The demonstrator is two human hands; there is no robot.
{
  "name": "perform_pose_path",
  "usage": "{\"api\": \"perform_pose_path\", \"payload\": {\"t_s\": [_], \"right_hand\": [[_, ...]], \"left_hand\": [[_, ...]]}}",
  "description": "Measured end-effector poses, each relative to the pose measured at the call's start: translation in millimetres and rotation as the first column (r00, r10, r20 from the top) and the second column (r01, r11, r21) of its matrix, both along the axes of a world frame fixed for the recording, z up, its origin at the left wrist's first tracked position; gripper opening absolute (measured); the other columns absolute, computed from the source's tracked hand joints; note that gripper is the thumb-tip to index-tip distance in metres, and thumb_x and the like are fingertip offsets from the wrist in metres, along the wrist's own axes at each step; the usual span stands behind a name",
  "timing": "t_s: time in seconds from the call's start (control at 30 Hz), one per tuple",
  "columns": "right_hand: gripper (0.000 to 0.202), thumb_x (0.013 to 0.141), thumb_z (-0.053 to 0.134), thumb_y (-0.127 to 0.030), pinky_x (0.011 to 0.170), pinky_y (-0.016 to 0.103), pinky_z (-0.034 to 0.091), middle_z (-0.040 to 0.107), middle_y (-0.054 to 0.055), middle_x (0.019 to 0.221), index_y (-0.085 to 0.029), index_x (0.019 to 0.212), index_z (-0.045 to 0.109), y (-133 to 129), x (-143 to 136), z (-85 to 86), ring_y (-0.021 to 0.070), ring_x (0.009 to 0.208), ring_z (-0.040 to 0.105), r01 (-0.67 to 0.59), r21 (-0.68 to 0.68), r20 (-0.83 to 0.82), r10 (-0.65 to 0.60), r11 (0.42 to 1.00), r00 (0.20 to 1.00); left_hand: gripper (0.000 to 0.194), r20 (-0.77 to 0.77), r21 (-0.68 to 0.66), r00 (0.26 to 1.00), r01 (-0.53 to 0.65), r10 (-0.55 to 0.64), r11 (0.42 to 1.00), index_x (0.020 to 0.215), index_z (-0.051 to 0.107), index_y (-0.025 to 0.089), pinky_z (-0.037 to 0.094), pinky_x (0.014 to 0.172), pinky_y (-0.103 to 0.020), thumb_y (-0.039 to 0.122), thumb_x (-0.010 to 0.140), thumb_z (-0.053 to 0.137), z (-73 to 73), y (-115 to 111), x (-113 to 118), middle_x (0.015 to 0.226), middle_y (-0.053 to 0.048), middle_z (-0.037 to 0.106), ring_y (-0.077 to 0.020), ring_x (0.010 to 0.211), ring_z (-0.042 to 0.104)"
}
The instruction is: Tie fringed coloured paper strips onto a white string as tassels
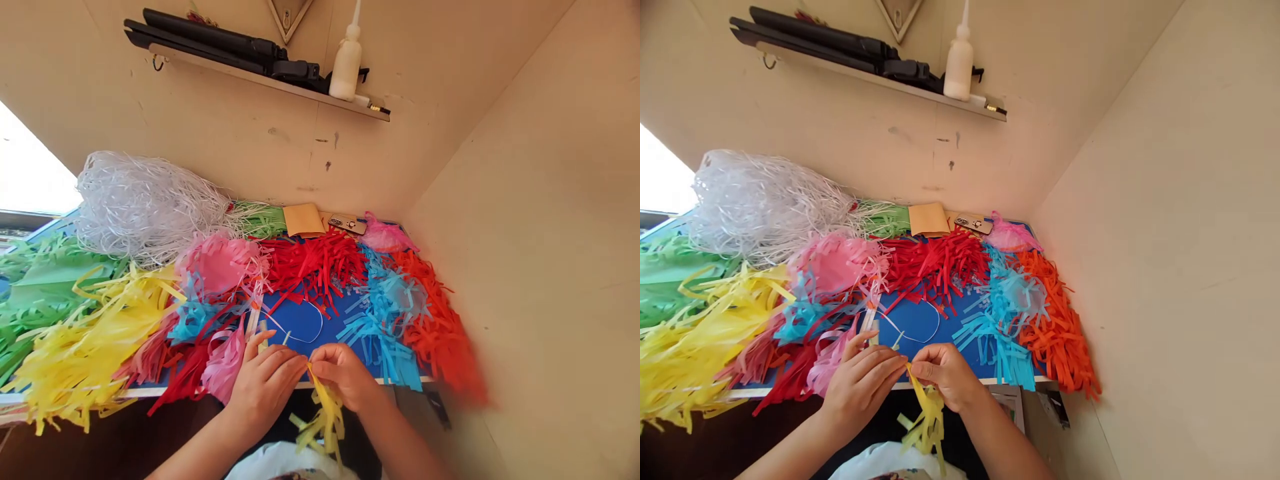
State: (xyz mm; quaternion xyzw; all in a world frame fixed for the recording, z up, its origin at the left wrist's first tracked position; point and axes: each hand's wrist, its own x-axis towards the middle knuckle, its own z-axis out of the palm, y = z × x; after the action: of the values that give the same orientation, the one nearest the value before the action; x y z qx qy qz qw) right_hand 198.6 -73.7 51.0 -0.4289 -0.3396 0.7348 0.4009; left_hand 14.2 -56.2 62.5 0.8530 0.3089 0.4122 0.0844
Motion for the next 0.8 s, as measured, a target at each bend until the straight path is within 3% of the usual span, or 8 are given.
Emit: {"api": "perform_pose_path", "payload": {"t_s": [0.27, 0.43, 0.5, 0.57, 0.6, 0.63, 0.7, 0.8], "right_hand": [[0.029, 0.072, 0.076, -0.046, 0.043, 0.021, 0.037, 0.054, -0.005, 0.058, -0.022, 0.073, 0.060, -11.4, -33.1, -13.7, 0.0083, 0.042, 0.046, 0.349, 0.214, 0.064, -0.369, 0.912, 0.927], [0.024, 0.077, 0.070, -0.046, 0.050, 0.024, 0.046, 0.061, -0.002, 0.069, -0.023, 0.078, 0.063, 2.4, -20.9, -19.7, 0.0122, 0.051, 0.056, 0.248, 0.363, 0.207, -0.338, 0.898, 0.918], [0.020, 0.083, 0.063, -0.043, 0.055, 0.026, 0.048, 0.063, -0.001, 0.069, -0.023, 0.083, 0.066, 27.0, 6.6, -21.7, 0.0150, 0.058, 0.060, 0.153, 0.462, 0.496, -0.398, 0.874, 0.772], [0.019, 0.089, 0.053, -0.033, 0.067, 0.030, 0.050, 0.066, 0.002, 0.075, -0.023, 0.085, 0.068, 59.0, 40.3, -26.6, 0.0175, 0.068, 0.063, 0.079, 0.554, 0.774, -0.548, 0.829, 0.318], [0.018, 0.088, 0.053, -0.028, 0.075, 0.034, 0.050, 0.068, 0.006, 0.086, -0.021, 0.086, 0.069, 74.8, 56.1, -30.3, 0.0202, 0.077, 0.064, 0.070, 0.565, 0.794, -0.565, 0.822, 0.224], [0.017, 0.086, 0.053, -0.024, 0.078, 0.036, 0.049, 0.068, 0.009, 0.092, -0.020, 0.085, 0.069, 88.9, 69.6, -34.5, 0.0221, 0.083, 0.064, 0.059, 0.568, 0.804, -0.568, 0.821, 0.177], [0.014, 0.081, 0.057, -0.017, 0.080, 0.037, 0.048, 0.068, 0.011, 0.094, -0.019, 0.084, 0.070, 108.3, 87.2, -42.8, 0.0240, 0.085, 0.064, 0.024, 0.563, 0.818, -0.561, 0.826, 0.129], [0.019, 0.078, 0.057, -0.008, 0.078, 0.037, 0.047, 0.068, 0.012, 0.087, -0.018, 0.085, 0.071, 113.7, 92.7, -47.4, 0.0246, 0.082, 0.064, -0.011, 0.560, 0.825, -0.557, 0.828, 0.102]], "left_hand": [[0.016, 0.190, -0.370, 0.975, -0.039, 0.117, 0.928, 0.095, 0.072, 0.022, 0.051, 0.072, -0.029, 0.022, 0.090, 0.057, -12.0, -9.6, 6.7, 0.085, -0.005, 0.070, -0.0167, 0.078, 0.064], [0.016, 0.330, -0.619, 0.933, 0.099, 0.143, 0.779, 0.086, 0.075, 0.024, 0.054, 0.069, -0.027, 0.033, 0.087, 0.062, -18.2, -5.4, 2.5, 0.080, -0.004, 0.071, -0.0169, 0.075, 0.066], [0.020, 0.380, -0.739, 0.896, 0.144, 0.230, 0.659, 0.081, 0.073, 0.022, 0.054, 0.070, -0.027, 0.040, 0.084, 0.064, -16.6, -4.1, 1.3, 0.083, -0.005, 0.071, -0.0181, 0.078, 0.066], [0.028, 0.423, -0.850, 0.839, 0.237, 0.342, 0.471, 0.081, 0.068, 0.021, 0.054, 0.069, -0.028, 0.049, 0.081, 0.063, -12.4, -4.6, 2.9, 0.085, -0.005, 0.070, -0.0190, 0.079, 0.066], [0.032, 0.443, -0.877, 0.810, 0.303, 0.384, 0.372, 0.082, 0.065, 0.021, 0.053, 0.066, -0.028, 0.053, 0.081, 0.062, -9.9, -5.5, 4.8, 0.082, -0.005, 0.069, -0.0184, 0.076, 0.065], [0.035, 0.461, -0.884, 0.785, 0.366, 0.415, 0.290, 0.082, 0.062, 0.021, 0.052, 0.062, -0.027, 0.055, 0.079, 0.062, -7.4, -6.7, 7.3, 0.077, -0.003, 0.067, -0.0168, 0.071, 0.063], [0.040, 0.483, -0.875, 0.757, 0.438, 0.441, 0.207, 0.083, 0.059, 0.020, 0.045, 0.053, -0.023, 0.059, 0.076, 0.064, -3.9, -9.2, 12.3, 0.066, 0.002, 0.059, -0.0113, 0.056, 0.053], [0.047, 0.462, -0.887, 0.770, 0.414, 0.440, 0.207, 0.082, 0.060, 0.018, 0.029, 0.044, -0.019, 0.063, 0.070, 0.068, -3.5, -11.1, 14.8, 0.059, 0.006, 0.050, -0.0055, 0.045, 0.035]]}}
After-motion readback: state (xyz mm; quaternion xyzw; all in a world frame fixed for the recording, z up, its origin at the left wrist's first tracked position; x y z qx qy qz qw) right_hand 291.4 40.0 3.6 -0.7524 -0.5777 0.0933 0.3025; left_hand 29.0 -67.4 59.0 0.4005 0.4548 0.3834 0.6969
